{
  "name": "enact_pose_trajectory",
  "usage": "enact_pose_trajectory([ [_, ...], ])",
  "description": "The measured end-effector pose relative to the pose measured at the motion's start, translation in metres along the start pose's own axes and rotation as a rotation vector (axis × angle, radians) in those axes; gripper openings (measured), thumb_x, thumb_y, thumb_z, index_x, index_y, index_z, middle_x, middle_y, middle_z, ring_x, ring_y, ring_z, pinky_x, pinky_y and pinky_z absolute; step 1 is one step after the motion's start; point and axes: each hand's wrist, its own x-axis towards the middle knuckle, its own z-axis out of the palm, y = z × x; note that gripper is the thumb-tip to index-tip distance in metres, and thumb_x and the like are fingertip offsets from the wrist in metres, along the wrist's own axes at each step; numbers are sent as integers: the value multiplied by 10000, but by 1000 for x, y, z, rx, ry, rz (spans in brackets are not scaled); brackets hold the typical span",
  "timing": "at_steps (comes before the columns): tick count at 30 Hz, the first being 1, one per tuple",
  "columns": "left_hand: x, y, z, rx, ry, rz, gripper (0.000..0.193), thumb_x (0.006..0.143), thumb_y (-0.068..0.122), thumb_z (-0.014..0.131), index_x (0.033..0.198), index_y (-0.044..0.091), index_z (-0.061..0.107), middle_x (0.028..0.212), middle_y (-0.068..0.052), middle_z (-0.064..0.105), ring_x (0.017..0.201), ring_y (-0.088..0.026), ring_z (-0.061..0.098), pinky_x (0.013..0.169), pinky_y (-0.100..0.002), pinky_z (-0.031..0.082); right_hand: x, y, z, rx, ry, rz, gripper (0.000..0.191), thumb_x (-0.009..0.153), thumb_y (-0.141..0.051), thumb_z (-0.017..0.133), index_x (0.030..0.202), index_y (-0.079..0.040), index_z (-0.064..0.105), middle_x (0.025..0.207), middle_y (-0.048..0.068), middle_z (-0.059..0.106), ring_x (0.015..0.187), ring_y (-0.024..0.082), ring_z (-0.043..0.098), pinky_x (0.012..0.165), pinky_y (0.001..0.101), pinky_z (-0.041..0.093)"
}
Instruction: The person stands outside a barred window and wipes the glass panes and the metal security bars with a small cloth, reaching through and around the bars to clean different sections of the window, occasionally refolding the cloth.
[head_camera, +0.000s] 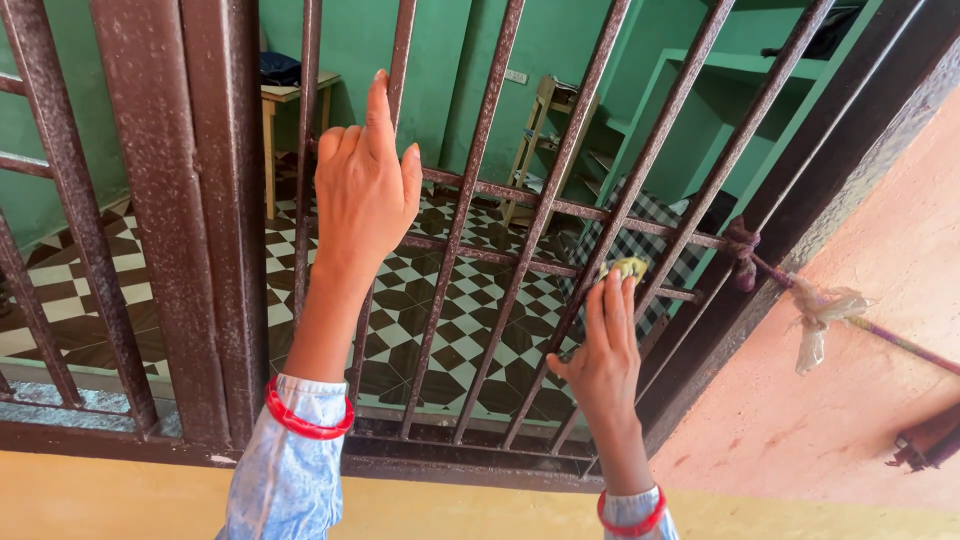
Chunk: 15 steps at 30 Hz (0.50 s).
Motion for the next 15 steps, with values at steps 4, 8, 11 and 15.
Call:
enact_pose_trajectory([
  [4,-2,-1,0,-8,-1,12,703,1061,152,650,1596,-86,261,898,-83,662,809,-243,582,966,-394,442,-17,-5,2,169,-73,90,929,419,-50,888,1260,169,561,1476,333,427,1398,514,371,1106,512,415],
  [8,-1,-1,1,-17,-22,-10,698,1054,150,651,1587,-89,268,873,-82,654,801,-238,586,953,-396,445,-19,-17,-5,163,168,60,511,855,159,633,1364,130,602,1541,266,516,1487,441,462,1207,470,429],
  [11,-1,-1,1,-6,-20,-10,698,1052,156,652,1583,-91,272,869,-85,650,802,-240,589,954,-397,450,-2,-26,-17,219,282,-11,490,856,140,618,1345,147,593,1516,277,512,1470,464,458,1233,508,433],
  [15,-1,-2,-1,-19,-19,5,696,1063,164,646,1583,-100,266,879,-91,648,814,-245,593,971,-400,453,49,-37,-25,190,193,-75,696,743,90,776,1403,132,559,1575,266,457,1510,465,405,1251,530,406],
])
